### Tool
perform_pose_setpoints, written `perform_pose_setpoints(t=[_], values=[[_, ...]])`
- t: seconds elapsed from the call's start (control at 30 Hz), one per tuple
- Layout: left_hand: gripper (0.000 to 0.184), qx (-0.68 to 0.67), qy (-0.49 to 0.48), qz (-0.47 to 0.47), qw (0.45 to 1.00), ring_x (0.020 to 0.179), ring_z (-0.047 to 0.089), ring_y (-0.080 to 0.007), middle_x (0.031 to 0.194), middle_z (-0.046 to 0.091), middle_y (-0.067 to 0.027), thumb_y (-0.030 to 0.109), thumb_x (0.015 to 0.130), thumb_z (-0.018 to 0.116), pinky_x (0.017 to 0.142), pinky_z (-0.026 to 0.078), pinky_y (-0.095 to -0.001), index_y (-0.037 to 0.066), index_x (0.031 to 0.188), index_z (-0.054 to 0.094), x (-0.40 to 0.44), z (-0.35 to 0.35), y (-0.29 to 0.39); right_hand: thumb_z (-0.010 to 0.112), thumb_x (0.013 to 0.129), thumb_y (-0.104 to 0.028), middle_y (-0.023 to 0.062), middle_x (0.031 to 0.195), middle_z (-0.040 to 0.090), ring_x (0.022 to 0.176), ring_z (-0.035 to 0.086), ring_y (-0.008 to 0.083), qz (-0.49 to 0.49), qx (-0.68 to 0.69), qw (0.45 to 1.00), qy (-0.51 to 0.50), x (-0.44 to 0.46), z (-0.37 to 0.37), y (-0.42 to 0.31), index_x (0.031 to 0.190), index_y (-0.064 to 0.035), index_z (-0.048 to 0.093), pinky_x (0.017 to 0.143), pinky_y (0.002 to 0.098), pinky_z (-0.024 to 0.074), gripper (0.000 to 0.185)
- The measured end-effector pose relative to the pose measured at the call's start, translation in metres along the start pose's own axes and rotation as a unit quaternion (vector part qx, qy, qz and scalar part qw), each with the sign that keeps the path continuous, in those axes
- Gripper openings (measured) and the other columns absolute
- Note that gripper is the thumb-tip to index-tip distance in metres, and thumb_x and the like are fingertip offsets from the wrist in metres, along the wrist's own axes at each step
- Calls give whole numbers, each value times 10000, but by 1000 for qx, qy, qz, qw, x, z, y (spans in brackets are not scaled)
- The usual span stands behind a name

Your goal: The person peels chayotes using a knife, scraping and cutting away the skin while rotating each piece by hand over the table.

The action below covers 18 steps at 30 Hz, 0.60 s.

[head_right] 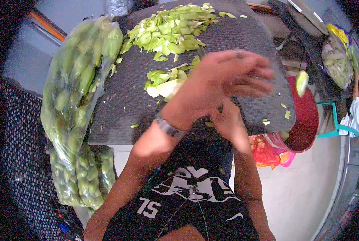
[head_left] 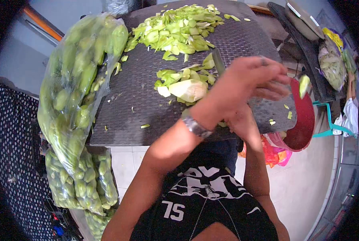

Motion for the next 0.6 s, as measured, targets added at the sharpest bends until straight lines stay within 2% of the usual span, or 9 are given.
perform_pose_setpoints(t=[0.07,0.1,0.13,0.2,0.3,0.4,0.5,0.6], values=[[334,133,54,5,990,989,726,-229,1141,730,-126,239,1013,648,892,582,-363,-13,1233,648,-20,-28,27,626,1013,-360,135,781,672,650,658,295,92,89,991,-32,-1,-5,-18,1116,-16,582,586,391,520,362],[349,278,103,64,953,985,727,-225,1117,738,-138,244,997,669,870,577,-353,-11,1234,647,-28,-49,35,615,1025,-368,93,723,646,557,628,228,141,147,978,-51,-3,-5,-25,1090,-27,578,514,362,501,350],[365,418,149,123,888,981,727,-221,1094,746,-149,249,981,691,849,572,-342,-9,1236,645,-38,-70,43,604,1036,-357,61,710,601,528,562,182,150,184,970,-52,-3,-4,-25,1102,-36,585,483,333,459,328],[441,662,161,129,720,959,724,-284,1070,727,-182,288,913,753,843,564,-374,-13,1218,648,-70,-83,59,580,1060,-335,-2,684,511,469,430,90,166,255,951,-56,-3,-4,-23,1125,-55,600,422,277,375,288],[513,788,86,84,603,951,694,-376,1043,695,-197,328,824,818,853,551,-443,1,1183,655,-94,-115,45,587,1055,-356,-2,683,516,478,440,83,156,248,954,-61,-4,-4,-27,1119,-53,600,423,271,378,310],[500,826,134,16,547,979,655,-438,1056,675,-194,325,790,839,867,531,-497,27,1149,659,-101,-123,33,594,1052,-358,-5,683,516,477,440,80,145,248,956,-58,-4,-4,-26,1111,-55,601,420,269,380,309],[486,801,154,-46,576,984,668,-431,1040,686,-206,320,784,845,853,532,-502,29,1122,653,-96,-117,29,607,1045,-357,-8,679,516,474,440,77,137,246,958,-51,-6,-3,-23,1097,-57,602,417,263,378,305],[456,775,157,-59,610,966,674,-438,985,697,-220,287,794,839,834,532,-497,23,1118,656,-93,-115,23,619,1039,-352,-11,669,515,474,446,76,135,240,960,-40,-5,-3,-24,1079,-58,601,416,259,378,298]])
Point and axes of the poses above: each hand's wrist, its own x-axis towards the middle knuckle, its own z-axis out of the palm, y = z × x, the point moved 3 cm from there along x, towards the middle knuckle
